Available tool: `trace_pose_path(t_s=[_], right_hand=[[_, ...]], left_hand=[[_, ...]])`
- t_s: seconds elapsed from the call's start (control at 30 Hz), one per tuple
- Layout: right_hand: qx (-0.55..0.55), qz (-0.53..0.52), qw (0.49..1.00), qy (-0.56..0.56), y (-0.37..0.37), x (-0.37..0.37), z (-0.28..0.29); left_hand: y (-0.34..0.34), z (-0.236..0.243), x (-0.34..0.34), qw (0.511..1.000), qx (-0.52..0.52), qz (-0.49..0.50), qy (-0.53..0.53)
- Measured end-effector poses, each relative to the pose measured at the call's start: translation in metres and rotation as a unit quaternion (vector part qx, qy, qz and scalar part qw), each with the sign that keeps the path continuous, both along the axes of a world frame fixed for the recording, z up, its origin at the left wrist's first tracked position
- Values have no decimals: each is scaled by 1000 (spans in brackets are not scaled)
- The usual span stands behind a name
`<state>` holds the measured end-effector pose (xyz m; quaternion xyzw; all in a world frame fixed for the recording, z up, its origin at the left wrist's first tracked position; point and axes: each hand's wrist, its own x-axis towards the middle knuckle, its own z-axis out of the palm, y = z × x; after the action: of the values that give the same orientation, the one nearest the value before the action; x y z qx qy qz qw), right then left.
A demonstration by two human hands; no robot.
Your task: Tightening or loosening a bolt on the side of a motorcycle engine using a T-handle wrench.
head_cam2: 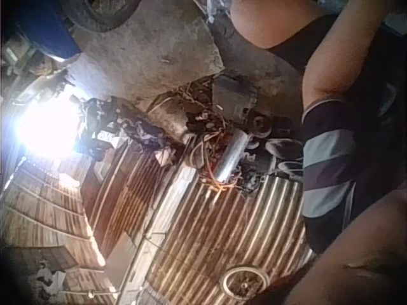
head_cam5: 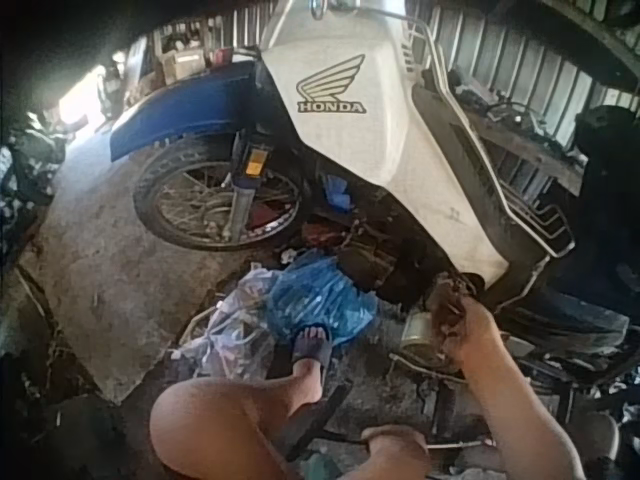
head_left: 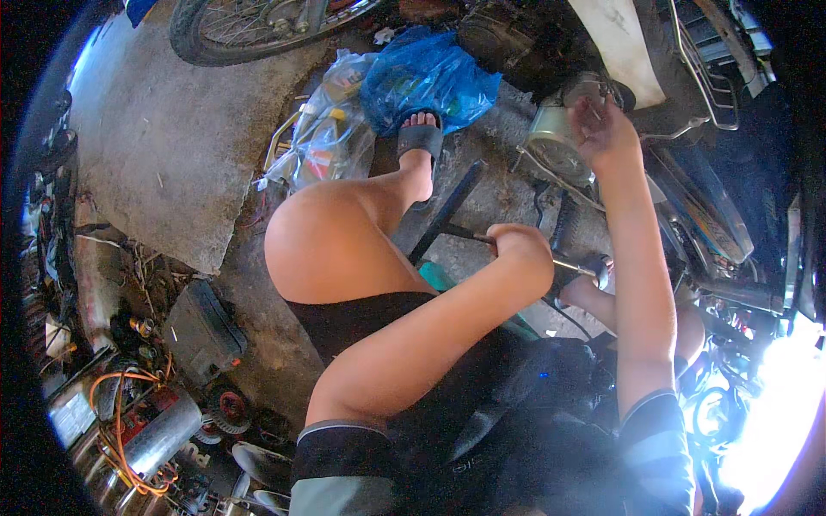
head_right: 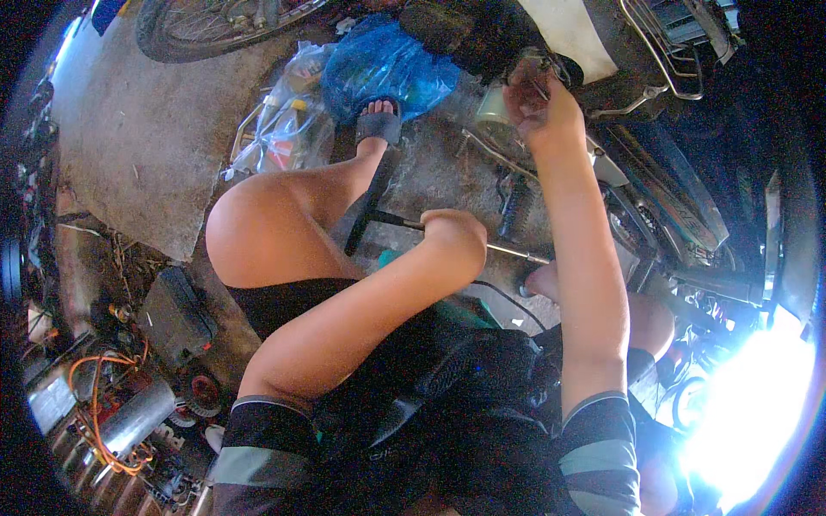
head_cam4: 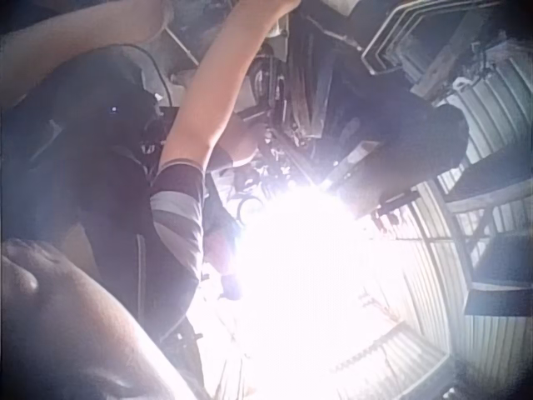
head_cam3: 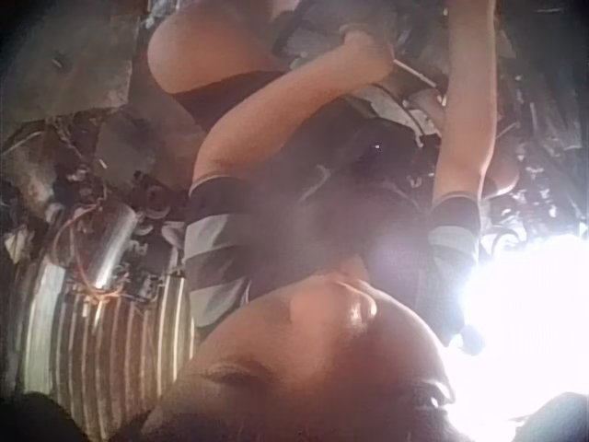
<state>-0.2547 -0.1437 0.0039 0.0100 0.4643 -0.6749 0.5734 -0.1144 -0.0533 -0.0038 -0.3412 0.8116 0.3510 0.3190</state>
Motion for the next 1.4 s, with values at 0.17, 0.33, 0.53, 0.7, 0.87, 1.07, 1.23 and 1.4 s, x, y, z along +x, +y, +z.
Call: trace_pose_path(t_s=[0.17,0.33,0.53,0.7,0.87,1.07,1.23,1.4], right_hand=[[31,-78,990,115,1,6,-3],[22,-98,986,133,-9,-5,-7],[-28,-143,986,76,-13,-6,-15],[-46,-170,984,7,-10,0,-12],[-62,-157,983,78,-11,3,-13],[-16,-105,986,128,-14,0,-10],[-16,-8,997,71,-8,-9,-5],[-34,-20,993,107,-3,-15,-9]], left_hand=[[1,1,1,1000,-24,-6,6],[-2,4,1,1000,-4,18,-1],[-2,5,2,1000,-18,-3,-10],[-4,8,3,1000,-17,2,-5],[-6,7,4,1000,-4,-16,-2],[-5,6,4,1000,-12,-11,-6],[1,2,6,999,-37,-5,25],[-2,0,5,999,-4,-21,24]])
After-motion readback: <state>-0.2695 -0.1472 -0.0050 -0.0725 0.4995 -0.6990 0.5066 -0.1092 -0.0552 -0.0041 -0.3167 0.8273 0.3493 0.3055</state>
